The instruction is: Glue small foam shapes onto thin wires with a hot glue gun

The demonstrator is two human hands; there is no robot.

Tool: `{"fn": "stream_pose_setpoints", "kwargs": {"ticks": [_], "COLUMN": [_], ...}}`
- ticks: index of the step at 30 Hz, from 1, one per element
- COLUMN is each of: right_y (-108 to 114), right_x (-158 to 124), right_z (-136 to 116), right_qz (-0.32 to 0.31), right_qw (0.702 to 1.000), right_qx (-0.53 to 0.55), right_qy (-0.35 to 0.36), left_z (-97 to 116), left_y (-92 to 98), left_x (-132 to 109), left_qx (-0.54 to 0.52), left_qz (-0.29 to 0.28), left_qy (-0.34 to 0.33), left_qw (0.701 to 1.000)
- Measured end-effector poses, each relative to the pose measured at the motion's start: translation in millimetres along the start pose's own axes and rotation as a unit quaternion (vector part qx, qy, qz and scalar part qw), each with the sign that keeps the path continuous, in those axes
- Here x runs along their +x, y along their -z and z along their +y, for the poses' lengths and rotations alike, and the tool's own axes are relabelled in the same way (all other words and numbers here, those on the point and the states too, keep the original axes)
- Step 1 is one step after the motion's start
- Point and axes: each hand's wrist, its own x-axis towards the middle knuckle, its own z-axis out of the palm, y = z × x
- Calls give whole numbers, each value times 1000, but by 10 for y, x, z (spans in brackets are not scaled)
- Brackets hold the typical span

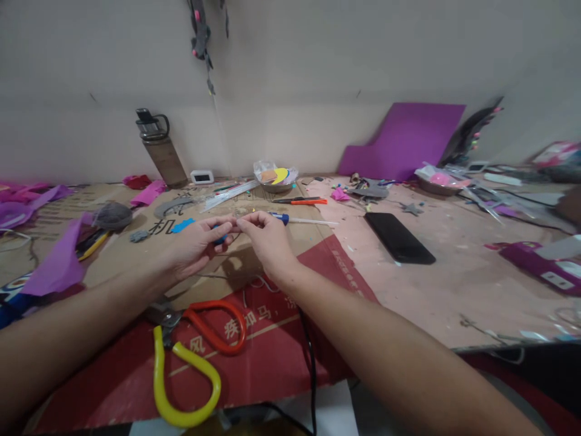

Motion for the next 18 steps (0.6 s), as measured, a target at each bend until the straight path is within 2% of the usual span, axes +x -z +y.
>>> {"fn": "stream_pose_setpoints", "kwargs": {"ticks": [4, 9, 11, 12, 13, 15, 17, 18], "right_y": [-39, 66, 211, 294, 377, 511, 579, 587], "right_x": [-34, 53, 178, 250, 320, 435, 494, 502], "right_z": [45, -56, -118, -137, -143, -104, -7, 51], "right_qz": [-7, -68, -21, 11, 36, 61, 1, -18], "right_qw": [1000, 991, 980, 965, 938, 871, 822, 809], "right_qx": [-24, -111, -186, -246, -328, -482, -569, -588], "right_qy": [19, 42, 69, 87, 105, 74, 13, 5], "left_z": [-31, -39, -28, -18, -4, 31, 72, 91], "left_y": [-50, 41, 128, 176, 225, 311, 366, 381], "left_x": [-45, -32, -5, 13, 32, 71, 101, 110], "left_qx": [-14, -11, -20, -25, -25, -32, -34, -33], "left_qz": [-9, 48, 81, 92, 99, 115, 136, 145], "left_qy": [21, 44, 47, 47, 49, 31, 16, 14], "left_qw": [1000, 998, 995, 994, 994, 992, 990, 989]}}
